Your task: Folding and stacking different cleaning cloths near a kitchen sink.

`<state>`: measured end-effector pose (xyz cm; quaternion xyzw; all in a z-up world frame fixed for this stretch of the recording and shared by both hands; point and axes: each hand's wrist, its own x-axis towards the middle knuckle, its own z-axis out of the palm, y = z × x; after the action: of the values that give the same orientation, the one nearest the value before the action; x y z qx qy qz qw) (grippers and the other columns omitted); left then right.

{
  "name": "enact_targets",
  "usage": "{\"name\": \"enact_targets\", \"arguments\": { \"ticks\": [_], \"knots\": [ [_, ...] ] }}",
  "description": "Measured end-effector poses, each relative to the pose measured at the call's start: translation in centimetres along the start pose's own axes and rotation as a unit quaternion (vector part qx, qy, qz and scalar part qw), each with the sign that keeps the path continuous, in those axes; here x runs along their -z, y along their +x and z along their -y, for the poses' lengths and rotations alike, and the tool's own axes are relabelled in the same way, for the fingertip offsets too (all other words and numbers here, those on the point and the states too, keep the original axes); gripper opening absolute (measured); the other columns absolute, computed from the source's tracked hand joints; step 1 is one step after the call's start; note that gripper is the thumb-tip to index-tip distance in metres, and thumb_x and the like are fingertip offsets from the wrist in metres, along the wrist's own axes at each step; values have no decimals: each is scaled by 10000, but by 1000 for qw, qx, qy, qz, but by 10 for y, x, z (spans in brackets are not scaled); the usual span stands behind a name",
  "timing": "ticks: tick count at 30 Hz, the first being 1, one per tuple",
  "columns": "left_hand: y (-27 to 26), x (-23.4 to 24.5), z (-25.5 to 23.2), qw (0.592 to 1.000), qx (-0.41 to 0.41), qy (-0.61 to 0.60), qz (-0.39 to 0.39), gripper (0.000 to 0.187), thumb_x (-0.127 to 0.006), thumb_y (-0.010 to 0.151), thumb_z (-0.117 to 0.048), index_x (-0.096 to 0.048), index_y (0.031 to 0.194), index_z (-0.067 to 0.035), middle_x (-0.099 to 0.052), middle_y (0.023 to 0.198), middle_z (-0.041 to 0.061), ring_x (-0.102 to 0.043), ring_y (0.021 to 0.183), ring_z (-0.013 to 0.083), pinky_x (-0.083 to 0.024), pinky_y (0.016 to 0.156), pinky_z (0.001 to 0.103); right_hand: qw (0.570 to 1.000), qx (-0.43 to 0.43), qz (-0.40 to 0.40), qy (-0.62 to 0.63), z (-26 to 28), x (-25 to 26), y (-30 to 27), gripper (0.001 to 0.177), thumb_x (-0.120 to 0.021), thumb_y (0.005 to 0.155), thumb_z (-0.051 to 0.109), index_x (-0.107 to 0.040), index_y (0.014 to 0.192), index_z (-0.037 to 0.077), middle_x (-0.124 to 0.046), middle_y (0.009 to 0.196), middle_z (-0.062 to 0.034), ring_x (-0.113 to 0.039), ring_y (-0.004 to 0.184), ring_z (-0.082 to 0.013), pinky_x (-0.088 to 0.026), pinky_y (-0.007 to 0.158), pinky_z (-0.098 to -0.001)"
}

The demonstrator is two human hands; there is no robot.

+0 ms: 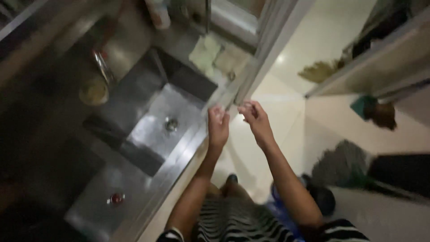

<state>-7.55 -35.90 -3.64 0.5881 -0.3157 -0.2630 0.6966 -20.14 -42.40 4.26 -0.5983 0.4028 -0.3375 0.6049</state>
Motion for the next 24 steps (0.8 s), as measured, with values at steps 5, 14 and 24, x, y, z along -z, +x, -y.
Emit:
{"name": "enact_targets", "arguments": {
  "ticks": [5, 14, 24],
  "knots": [
    [59, -22, 55, 1000, -3, -11, -14, 369, -658, 974, -58, -479, 1294, -17, -580, 1114, 114, -605, 1011, 180, -558, 827, 310, 999, -18, 29, 29, -9, 12, 70, 412, -670, 974, 254, -597, 1355, 114, -731, 1093, -6, -659, 1022, -115, -516, 838, -282],
    [150, -55, 140, 997, 48, -60, -7, 231, -677, 969, -136, -606, 1154, -18, -675, 970, 70, -635, 812, 188, -536, 736, 302, 997, -22, 69, 32, -53, 28, 188, 371, -611, 1003, 190, -599, 1362, 99, -732, 1109, -49, -664, 990, -142, -538, 873, -298],
    [224, -118, 300, 883, 11, 463, -77, 168, -732, 909, -282, -747, 898, -115, -741, 987, 159, -709, 918, 361, -550, 774, 452, 861, 350, 33, -368, -165, 87, 378, 437, -817, 842, 254, -721, 1175, -13, -715, 1084, -217, -666, 998, -361, -535, 848, -413]
  ]
}}
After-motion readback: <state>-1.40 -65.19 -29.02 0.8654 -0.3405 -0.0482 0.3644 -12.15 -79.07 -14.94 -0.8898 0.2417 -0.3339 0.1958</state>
